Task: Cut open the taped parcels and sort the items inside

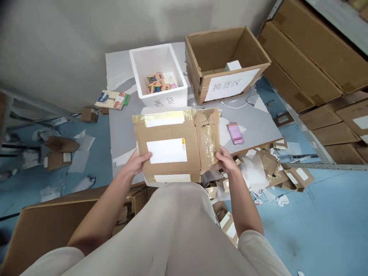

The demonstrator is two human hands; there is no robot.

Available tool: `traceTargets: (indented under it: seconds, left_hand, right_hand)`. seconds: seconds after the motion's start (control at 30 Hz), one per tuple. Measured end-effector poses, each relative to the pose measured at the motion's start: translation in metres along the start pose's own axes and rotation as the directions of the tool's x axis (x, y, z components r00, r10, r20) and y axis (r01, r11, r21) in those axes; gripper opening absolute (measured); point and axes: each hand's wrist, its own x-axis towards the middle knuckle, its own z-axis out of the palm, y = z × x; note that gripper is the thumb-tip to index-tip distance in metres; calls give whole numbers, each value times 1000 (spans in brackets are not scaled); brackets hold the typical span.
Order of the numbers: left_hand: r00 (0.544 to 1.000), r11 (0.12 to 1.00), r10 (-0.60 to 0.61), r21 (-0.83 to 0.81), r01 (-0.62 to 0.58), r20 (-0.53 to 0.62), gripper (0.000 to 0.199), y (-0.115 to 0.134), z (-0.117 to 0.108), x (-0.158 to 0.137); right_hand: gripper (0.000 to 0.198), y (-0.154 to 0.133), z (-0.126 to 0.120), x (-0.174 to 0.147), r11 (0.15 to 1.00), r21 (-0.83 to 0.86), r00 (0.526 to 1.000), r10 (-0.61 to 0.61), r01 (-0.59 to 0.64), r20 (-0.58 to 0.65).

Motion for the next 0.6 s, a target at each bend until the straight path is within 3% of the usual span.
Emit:
traceTargets:
  seconds: [0.07, 0.13, 0.2, 0.23, 0.27, 0.37, 0.4, 0.5, 0.6]
  left_hand:
    - [995, 992, 99, 82, -97, -18, 72, 4, 27, 11]
    - [974, 964, 227, 142, -226, 10, 64, 5, 60, 19]
    - [950, 938, 294, 158, -308, 103, 57, 2, 97, 26]
    - [942, 934, 296, 161, -320, 158, 53, -3, 117, 29]
    - [935, 931, 286, 171, -323, 210, 50, -9, 139, 32]
    - [897, 915, 223, 234, -328, 383, 42, -43, 210, 43]
    - [869, 907, 188, 260, -332, 457, 39, -59, 234, 47]
    - [791, 838, 32, 415, -355, 611, 19, -113, 303, 59]
    - [729, 767, -91, 515, -383, 678, 33, -165, 360, 64]
  right_hand:
    - [64, 9, -29, -26, 997, 80, 1000, 14, -15, 18]
    - [55, 23, -56, -59, 993, 120, 998, -6, 13, -60]
    - [51, 39, -81, -96, 988, 137, 973, -40, 73, -226]
    - [48, 47, -93, -116, 986, 130, 936, -50, 101, -349]
    - [44, 55, -105, -136, 986, 115, 875, -52, 122, -482]
    - [35, 79, -140, -200, 990, 75, 616, -15, 120, -788]
    - [34, 88, -151, -221, 991, 77, 545, 6, 107, -838]
    - [35, 120, -177, -285, 986, 145, 400, 103, 78, -911]
    - [37, 162, -182, -330, 968, 225, 232, 195, 109, -953]
